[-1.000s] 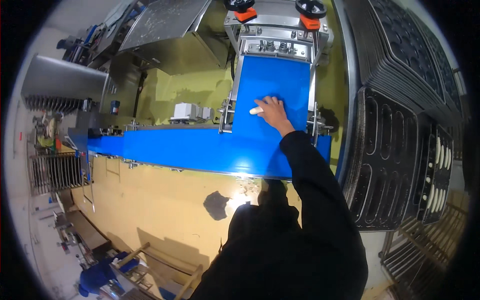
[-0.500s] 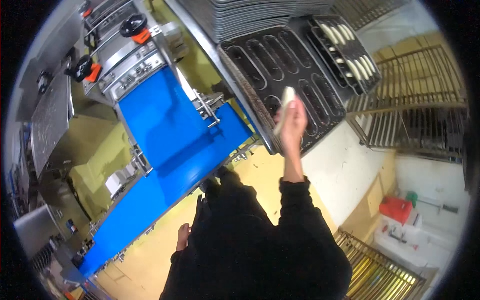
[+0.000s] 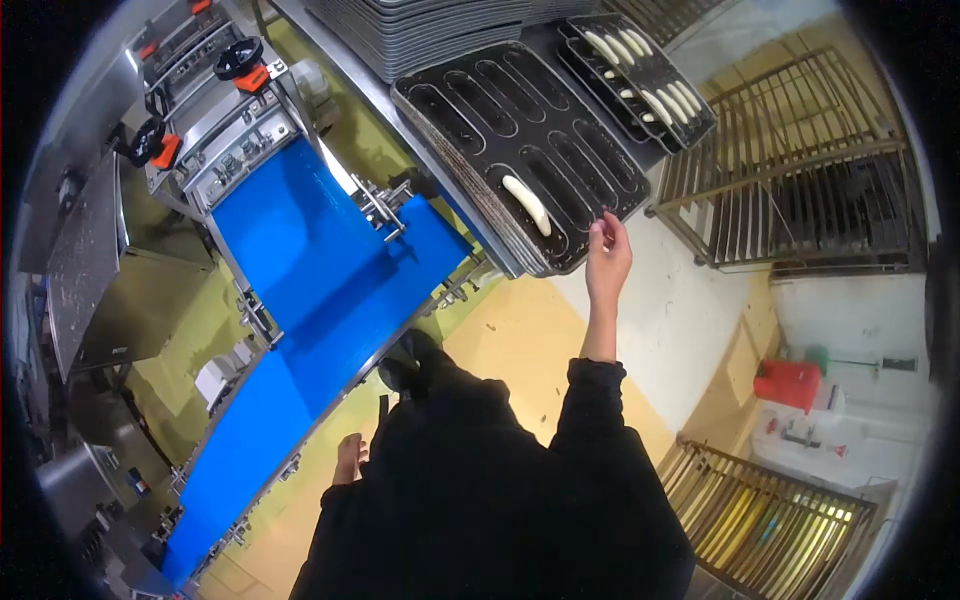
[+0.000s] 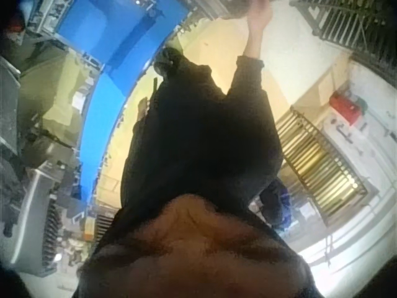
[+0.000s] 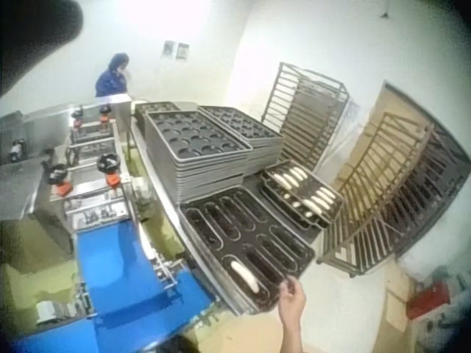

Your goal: The person picks up elongated pieces of dough from a blue conveyor belt and places them into the slots of a black baking tray. The person repeats this process, filling the tray with dough pieces one by one.

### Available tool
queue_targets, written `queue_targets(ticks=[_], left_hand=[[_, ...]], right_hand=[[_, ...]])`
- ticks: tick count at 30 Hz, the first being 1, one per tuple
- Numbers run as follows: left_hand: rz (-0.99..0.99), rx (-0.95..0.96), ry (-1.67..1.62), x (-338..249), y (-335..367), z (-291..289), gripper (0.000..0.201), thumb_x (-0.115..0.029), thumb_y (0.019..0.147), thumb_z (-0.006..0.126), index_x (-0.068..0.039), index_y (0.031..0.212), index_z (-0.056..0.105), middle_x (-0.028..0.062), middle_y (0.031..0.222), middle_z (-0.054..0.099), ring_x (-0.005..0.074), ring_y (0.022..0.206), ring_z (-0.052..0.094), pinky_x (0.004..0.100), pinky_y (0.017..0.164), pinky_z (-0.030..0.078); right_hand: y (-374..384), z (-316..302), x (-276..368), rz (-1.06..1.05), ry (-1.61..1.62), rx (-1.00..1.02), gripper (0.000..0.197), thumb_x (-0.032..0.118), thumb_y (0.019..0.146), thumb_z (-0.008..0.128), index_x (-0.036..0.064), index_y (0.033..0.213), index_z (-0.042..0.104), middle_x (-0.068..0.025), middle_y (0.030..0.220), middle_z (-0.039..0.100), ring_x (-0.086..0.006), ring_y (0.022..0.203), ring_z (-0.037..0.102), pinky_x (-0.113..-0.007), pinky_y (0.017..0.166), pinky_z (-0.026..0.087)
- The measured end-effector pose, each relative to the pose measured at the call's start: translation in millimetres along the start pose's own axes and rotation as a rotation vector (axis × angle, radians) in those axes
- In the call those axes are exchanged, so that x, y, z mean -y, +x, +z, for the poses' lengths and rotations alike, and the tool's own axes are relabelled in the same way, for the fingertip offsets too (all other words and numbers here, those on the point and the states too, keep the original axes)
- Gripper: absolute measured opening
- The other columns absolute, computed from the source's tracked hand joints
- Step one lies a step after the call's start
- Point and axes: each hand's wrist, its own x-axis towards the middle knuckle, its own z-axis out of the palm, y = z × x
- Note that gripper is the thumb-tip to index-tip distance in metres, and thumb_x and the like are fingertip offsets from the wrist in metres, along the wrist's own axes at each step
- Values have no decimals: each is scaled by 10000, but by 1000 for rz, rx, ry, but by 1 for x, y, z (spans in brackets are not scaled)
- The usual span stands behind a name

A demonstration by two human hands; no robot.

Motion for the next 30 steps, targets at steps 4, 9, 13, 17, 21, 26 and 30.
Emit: queue_targets(ticks=[4,9,13,17,21,26,30], left_hand=[[-61,-13,73,-6,7,5,285,-340,833,524,-137,1031,556,-1,807,513,141,637,491,327,542,372],[-17,-84,47,-16,10,18,291,-346,824,534,-153,1038,574,-19,777,532,128,652,501,307,553,390],[91,-105,88,-22,7,26,313,-348,826,549,-132,1049,591,2,805,569,131,683,524,328,586,432],[172,-175,121,-34,1,37,334,-327,822,570,-109,1074,589,30,855,596,142,679,551,316,529,444],[183,-230,64,-48,-1,51,389,-364,817,566,-113,1115,573,28,897,607,146,668,546,322,462,410],[15,-228,-35,-53,2,58,413,-393,823,531,-143,1152,547,-1,942,591,131,677,521,311,468,367],[130,-193,160,-50,11,53,410,-373,822,532,-148,1164,535,-3,962,582,136,696,528,323,491,383]], right_hand=[[-27,-11,-3,85,-122,117,202,105,855,592,-21,1010,622,-52,802,634,-103,722,570,-241,673,466],[-28,9,-19,122,19,228,162,132,827,621,-5,907,655,-61,703,641,-106,644,577,-249,614,460],[1,35,-25,-179,-264,220,321,198,839,588,5,1095,572,-171,1103,571,-276,971,564,-389,824,433],[21,62,-22,-323,-555,221,498,337,868,517,41,1261,436,-188,1400,307,-356,1291,288,-615,997,213],[18,77,-15,-253,-745,494,477,410,872,487,43,1177,514,-161,1318,430,-375,1265,335,-722,961,86],[5,75,0,-327,-742,445,443,388,861,515,45,1139,548,-184,1285,447,-368,1255,330,-715,967,49],[-6,75,19,-432,-589,257,447,308,814,595,2,1133,529,-236,1268,429,-395,1211,354,-649,975,167]])
